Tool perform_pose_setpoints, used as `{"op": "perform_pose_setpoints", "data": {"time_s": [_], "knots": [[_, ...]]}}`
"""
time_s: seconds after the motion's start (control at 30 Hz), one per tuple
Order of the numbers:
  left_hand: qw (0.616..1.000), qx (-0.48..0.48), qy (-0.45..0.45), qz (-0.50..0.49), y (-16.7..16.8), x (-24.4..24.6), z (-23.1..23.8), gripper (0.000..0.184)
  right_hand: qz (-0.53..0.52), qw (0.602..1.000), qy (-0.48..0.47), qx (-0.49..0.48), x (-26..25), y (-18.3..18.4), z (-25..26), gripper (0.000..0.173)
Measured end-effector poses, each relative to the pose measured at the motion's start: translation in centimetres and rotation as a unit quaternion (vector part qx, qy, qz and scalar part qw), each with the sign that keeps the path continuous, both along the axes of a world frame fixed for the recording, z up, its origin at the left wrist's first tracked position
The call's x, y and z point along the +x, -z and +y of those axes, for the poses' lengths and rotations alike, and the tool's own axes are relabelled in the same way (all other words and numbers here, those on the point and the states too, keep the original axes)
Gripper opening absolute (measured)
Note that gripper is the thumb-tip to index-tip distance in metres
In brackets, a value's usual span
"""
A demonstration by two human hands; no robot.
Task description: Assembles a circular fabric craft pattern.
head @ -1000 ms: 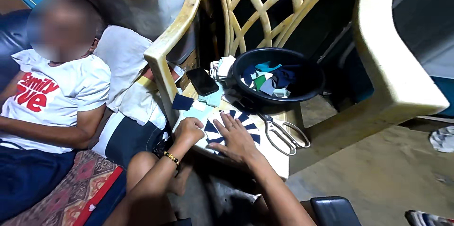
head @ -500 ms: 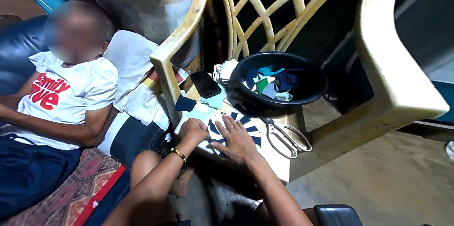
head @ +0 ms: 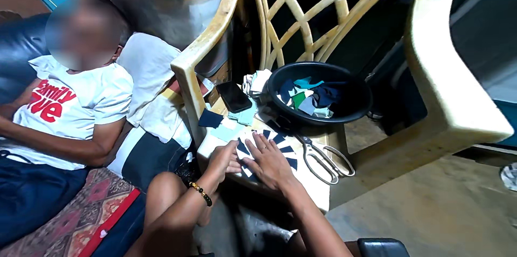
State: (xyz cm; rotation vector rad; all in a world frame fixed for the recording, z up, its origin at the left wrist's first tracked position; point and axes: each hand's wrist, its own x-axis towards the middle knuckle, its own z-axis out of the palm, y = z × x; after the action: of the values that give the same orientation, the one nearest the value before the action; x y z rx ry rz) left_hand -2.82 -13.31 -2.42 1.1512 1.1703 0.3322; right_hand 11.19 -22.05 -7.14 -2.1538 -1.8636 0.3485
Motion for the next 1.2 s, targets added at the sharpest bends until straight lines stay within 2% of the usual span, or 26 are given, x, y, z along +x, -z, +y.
{"op": "perform_pose_setpoints", "data": {"time_s": [0.07,0.2,0.37,0.43,0.5,0.57,0.63,0.67,0.73,0.77,0.83,0.9,0.97,1.0,1.1,1.2], "knots": [[1.000,0.012,0.003,0.009,0.3,0.2,0.2,0.047,-0.003,1.000,0.000,0.005,0.0,0.2,0.0,0.084],[0.997,0.050,0.041,0.047,0.4,0.6,0.2,0.023,0.000,1.000,0.004,0.024,0.1,0.6,0.0,0.096],[0.995,0.066,0.047,0.057,0.6,0.5,0.1,0.020,0.011,1.000,0.003,0.028,0.1,0.3,-0.3,0.101],[0.994,0.087,0.039,0.055,0.8,0.2,-0.5,0.016,0.006,0.994,0.005,0.106,-0.7,-0.2,-1.4,0.099],[0.997,0.073,0.029,0.027,0.4,-0.4,-1.3,0.015,-0.005,0.969,0.009,0.247,-2.6,-1.2,-3.5,0.085],[0.998,0.058,0.012,0.001,0.4,-1.4,-2.4,0.014,0.058,0.912,0.041,0.403,-5.6,-0.9,-6.2,0.060],[0.999,0.052,0.001,-0.015,0.7,-2.6,-3.2,0.013,0.236,0.830,0.108,0.495,-9.2,1.0,-8.8,0.039],[0.999,0.049,-0.004,-0.022,0.8,-3.2,-3.6,0.012,0.369,0.774,0.152,0.492,-11.0,2.2,-9.9,0.034],[0.998,0.039,-0.017,-0.035,1.1,-4.3,-4.1,0.012,0.623,0.612,0.274,0.402,-13.3,3.5,-11.0,0.039],[0.998,0.032,-0.024,-0.041,1.3,-4.8,-4.4,0.012,0.705,0.531,0.328,0.337,-13.5,3.8,-11.1,0.042],[0.998,0.019,-0.032,-0.054,1.8,-5.5,-4.9,0.011,0.806,0.373,0.389,0.245,-12.6,4.0,-10.1,0.040],[0.997,0.010,-0.040,-0.060,2.0,-6.0,-5.4,0.010,0.850,0.259,0.393,0.235,-11.8,4.1,-8.8,0.035],[0.997,0.005,-0.047,-0.068,2.2,-6.3,-5.8,0.010,0.879,0.204,0.352,0.249,-11.1,4.8,-7.9,0.041],[0.996,0.005,-0.049,-0.071,2.2,-6.5,-6.0,0.010,0.888,0.197,0.333,0.249,-10.9,5.2,-7.6,0.045],[0.995,0.004,-0.057,-0.077,2.3,-7.0,-6.7,0.009,0.895,0.215,0.311,0.235,-11.1,5.6,-7.6,0.052],[0.995,0.008,-0.058,-0.083,2.3,-7.7,-7.1,0.008,0.902,0.190,0.301,0.244,-11.4,5.1,-7.9,0.059]]}}
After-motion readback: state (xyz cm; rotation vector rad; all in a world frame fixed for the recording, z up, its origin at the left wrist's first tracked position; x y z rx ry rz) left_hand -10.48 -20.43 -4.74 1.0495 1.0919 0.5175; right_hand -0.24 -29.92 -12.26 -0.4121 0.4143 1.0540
